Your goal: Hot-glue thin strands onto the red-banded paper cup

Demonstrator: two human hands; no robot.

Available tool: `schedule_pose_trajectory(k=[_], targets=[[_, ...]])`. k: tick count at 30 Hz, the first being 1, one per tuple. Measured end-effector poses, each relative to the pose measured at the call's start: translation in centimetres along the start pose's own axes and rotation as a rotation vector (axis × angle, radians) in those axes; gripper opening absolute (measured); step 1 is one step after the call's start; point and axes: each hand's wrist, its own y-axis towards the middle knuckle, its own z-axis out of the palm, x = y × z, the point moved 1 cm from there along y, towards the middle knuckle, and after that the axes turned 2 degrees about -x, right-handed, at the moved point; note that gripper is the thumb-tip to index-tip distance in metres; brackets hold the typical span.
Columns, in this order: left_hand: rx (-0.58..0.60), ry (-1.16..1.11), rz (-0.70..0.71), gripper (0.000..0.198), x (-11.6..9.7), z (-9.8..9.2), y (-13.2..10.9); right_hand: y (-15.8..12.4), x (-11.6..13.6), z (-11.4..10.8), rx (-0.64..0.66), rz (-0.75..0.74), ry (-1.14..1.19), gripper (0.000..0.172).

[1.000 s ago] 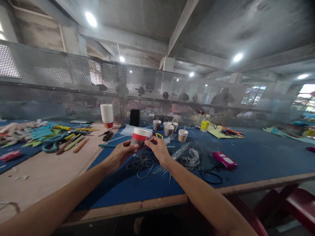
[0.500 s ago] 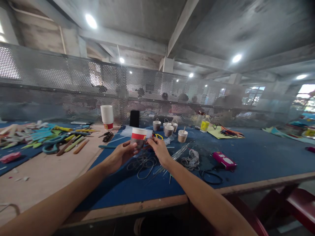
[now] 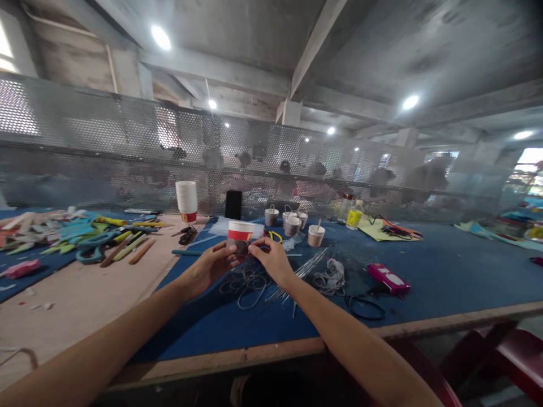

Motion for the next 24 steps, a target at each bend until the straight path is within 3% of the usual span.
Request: schedule_pose_trajectory(k=[5,11,20,24], targets=[[-0.028,-0.006,-0.012,0.019,-0.02,-0.21,-0.07,-0.32,0.14,-0.11,0.004,-0.048,-0.057,0.021],[-0.049,0.050,-0.057,0.033,-0.20,-0.09,-0.35,-0.35,0.13,-0.14,-0.016,-0.062,-0.074,0.019],[-0.074,0.080,-0.012,0.028,-0.16,0.07,-0.16,-0.43,0.04,-0.10,0.037,-0.040,0.006,0.018],[-0.083,0.105,-0.006,0.031,-0.13,-0.16,-0.20,-0.36,0.12,-0.34,0.034,-0.044,-0.067,0.016]])
